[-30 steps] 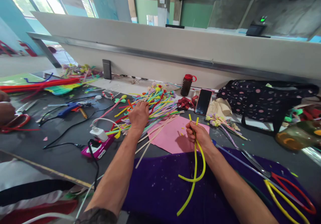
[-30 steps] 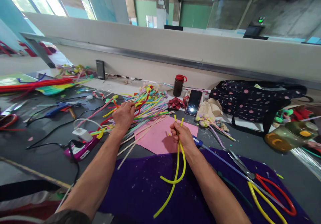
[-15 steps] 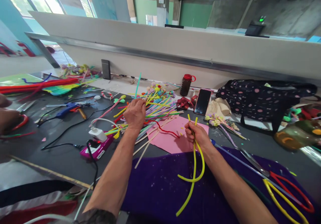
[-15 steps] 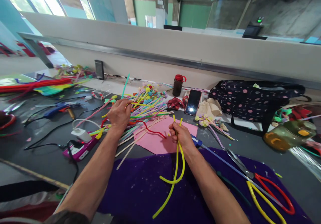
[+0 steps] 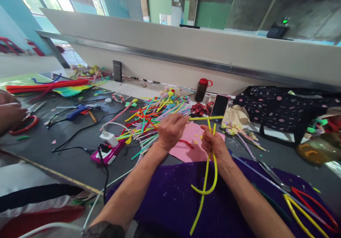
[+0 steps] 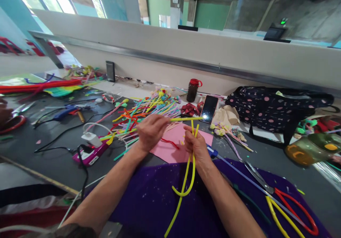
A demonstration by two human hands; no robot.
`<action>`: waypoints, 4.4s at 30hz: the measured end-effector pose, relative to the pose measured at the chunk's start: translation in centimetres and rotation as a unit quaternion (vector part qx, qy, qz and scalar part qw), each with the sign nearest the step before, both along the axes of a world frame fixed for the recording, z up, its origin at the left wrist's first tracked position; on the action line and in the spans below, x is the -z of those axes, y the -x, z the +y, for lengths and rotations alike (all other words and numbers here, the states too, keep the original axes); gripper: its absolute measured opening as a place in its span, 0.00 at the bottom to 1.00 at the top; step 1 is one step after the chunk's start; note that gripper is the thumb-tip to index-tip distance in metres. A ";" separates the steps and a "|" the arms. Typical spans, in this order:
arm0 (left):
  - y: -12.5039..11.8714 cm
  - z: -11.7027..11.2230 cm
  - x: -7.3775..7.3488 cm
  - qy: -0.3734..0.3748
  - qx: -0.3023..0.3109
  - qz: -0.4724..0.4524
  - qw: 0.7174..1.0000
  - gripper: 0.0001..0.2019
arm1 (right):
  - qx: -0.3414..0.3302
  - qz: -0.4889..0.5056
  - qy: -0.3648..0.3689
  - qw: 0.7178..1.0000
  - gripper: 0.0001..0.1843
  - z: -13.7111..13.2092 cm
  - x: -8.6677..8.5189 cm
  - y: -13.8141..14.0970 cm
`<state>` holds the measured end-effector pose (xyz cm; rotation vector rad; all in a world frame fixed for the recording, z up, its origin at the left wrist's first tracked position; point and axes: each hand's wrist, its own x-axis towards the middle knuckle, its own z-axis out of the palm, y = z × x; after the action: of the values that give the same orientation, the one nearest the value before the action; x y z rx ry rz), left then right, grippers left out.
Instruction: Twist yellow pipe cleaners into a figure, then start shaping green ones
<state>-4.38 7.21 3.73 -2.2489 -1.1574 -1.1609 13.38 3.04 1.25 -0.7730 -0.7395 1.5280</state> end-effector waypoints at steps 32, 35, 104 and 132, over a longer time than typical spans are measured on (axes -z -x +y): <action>3.9 5.9 4.6 0.315 -0.247 0.082 0.913 0.16 | 0.092 0.042 0.030 0.994 0.13 1.6 -1.4 -4.0; 3.8 5.7 4.0 0.285 -0.260 0.055 0.921 0.16 | 0.089 0.044 0.038 0.994 0.13 1.6 -1.3 -3.9; -7.0 -4.7 1.9 0.695 0.336 -0.199 0.603 0.19 | 0.251 0.016 -0.008 0.968 0.12 2.0 -0.8 -2.1; -0.1 1.0 1.2 0.326 -0.055 0.057 0.942 0.24 | 0.095 -0.059 0.017 0.994 0.12 1.6 0.0 -2.1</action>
<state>-4.30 8.24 2.58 -2.6143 -1.7880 -0.6409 15.52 4.60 1.22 -0.9390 -0.7080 1.3340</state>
